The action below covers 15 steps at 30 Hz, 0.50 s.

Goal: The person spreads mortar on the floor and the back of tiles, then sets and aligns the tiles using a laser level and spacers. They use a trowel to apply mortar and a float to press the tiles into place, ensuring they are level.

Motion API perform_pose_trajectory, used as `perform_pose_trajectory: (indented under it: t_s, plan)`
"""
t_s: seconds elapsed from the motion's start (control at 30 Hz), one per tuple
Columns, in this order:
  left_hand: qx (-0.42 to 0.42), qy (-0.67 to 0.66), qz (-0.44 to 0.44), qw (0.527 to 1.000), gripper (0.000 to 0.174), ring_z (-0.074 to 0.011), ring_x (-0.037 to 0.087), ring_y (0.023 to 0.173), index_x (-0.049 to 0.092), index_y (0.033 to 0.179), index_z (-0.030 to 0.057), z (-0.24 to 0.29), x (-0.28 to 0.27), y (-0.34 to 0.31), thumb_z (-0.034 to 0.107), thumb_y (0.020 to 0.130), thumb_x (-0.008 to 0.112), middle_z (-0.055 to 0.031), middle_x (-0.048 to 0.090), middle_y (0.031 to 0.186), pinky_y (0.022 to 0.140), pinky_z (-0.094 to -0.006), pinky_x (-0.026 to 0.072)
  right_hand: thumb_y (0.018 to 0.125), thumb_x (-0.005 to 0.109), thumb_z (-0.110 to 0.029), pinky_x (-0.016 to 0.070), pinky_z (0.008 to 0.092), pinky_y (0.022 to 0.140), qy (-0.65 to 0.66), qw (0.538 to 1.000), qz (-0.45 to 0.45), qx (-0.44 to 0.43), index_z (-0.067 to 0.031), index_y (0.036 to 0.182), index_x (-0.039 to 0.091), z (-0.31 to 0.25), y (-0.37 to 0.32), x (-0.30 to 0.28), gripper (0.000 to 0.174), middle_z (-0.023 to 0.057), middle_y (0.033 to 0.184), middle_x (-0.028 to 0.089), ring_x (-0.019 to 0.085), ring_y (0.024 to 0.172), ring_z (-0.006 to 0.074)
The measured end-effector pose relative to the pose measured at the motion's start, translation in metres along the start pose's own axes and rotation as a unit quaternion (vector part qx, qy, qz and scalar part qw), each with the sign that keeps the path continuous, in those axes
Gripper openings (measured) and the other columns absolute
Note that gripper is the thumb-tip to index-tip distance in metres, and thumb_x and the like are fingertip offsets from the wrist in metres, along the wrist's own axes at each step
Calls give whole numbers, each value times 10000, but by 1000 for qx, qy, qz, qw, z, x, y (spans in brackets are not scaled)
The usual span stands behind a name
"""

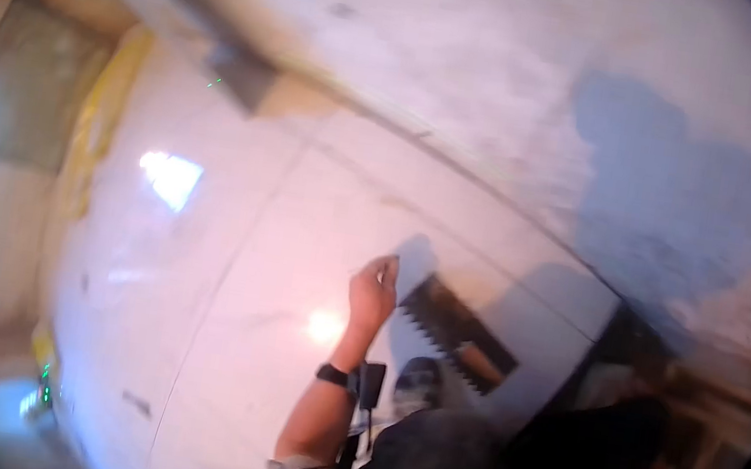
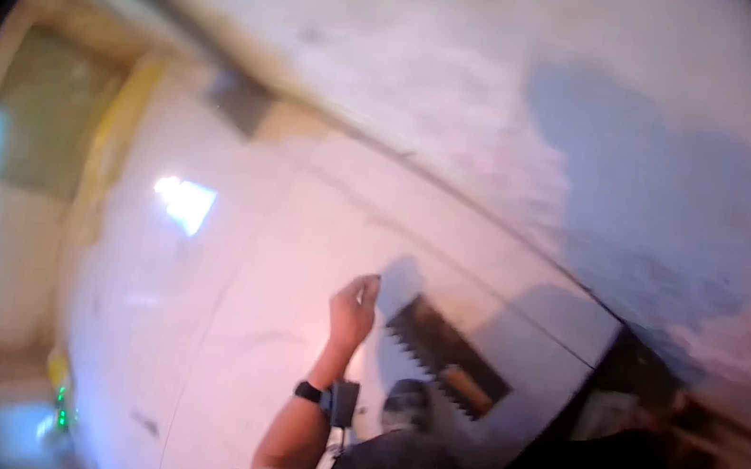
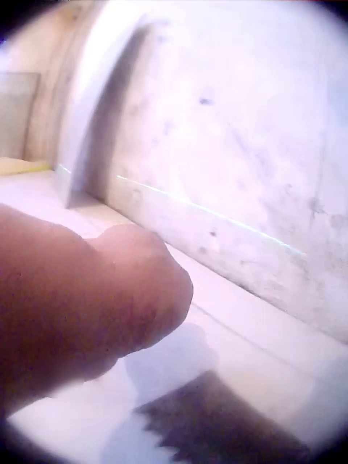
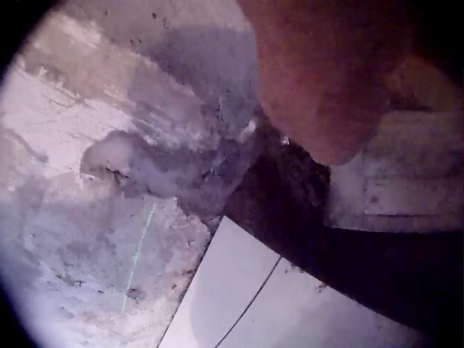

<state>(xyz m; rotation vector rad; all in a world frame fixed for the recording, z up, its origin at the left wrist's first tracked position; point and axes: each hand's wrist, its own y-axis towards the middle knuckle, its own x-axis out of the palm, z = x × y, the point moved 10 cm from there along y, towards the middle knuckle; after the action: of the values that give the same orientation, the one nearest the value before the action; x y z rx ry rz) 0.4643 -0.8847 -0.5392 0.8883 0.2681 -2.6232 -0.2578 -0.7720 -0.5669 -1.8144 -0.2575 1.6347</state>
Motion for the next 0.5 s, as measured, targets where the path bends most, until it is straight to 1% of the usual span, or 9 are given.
perform_pose_trajectory:
  t_s: [0.03,0.1,0.17,0.23,0.27,0.3,0.37,0.47,0.5]
  plan:
    - [-2,-5,76,997,234,-395,696,905,704,1052,-7,-18,-42,-26,191,939,650,-237,706,972,802,-401,549,874,643,-487,502,467,795,10,1000,1,10,-19,976,685,3,-2,-10,480,220,976,662,630,888,363]
    - [-105,16,151,983,220,-361,714,862,710,1019,-8,-64,-115,-95,188,939,650,-229,711,945,777,-377,553,881,626,-494,489,466,819,8,1000,0,15,-26,1011,669,1,-1,-27,488,221,1011,648,614,923,366]
    - [-202,51,222,952,212,-326,722,823,717,990,-8,-127,-179,-196,186,942,645,-217,716,901,743,-368,553,887,609,-502,476,465,844,-7,1000,4,14,-33,1046,654,-4,-4,-44,497,223,1046,635,598,959,369]
    - [-313,90,259,909,243,-317,720,797,719,980,-11,-192,-223,-316,217,945,643,-198,723,871,725,-370,550,894,591,-510,464,464,868,-25,1000,5,2,-40,1082,639,-15,3,-59,508,224,1081,621,582,994,371]
    - [-418,118,246,867,267,-316,718,779,722,963,-18,-206,-242,-370,238,943,645,-192,724,850,725,-377,547,898,583,-514,458,463,880,-33,999,6,-3,-44,1099,632,-20,7,-64,514,225,1099,615,574,1012,373]
    - [-519,142,226,812,293,-316,716,761,724,947,-24,-212,-255,-431,258,941,648,-186,725,828,724,-383,545,901,574,-518,451,463,892,-43,999,5,-9,-48,1117,624,-24,8,-70,520,226,1117,608,566,1030,374]
    - [-608,28,317,727,451,-242,705,753,707,991,-37,-257,-249,-564,405,949,623,-194,726,843,713,-366,544,908,557,-526,439,461,917,-59,998,8,-15,-55,1152,609,-32,15,-85,533,227,1152,595,550,1065,376]
    - [-650,227,241,684,515,-309,710,863,674,1088,-56,-260,-247,-642,426,908,666,-206,730,899,786,-405,540,918,531,-537,420,460,953,-85,996,6,-30,-65,1205,586,-57,26,-105,555,229,1204,575,527,1118,380]
    - [-657,157,229,701,658,-362,688,972,617,1186,-82,-275,-231,-661,466,838,727,-244,716,992,849,-425,528,921,522,-541,414,459,965,-94,995,4,-36,-69,1223,579,-67,32,-108,563,230,1222,568,519,1136,382]
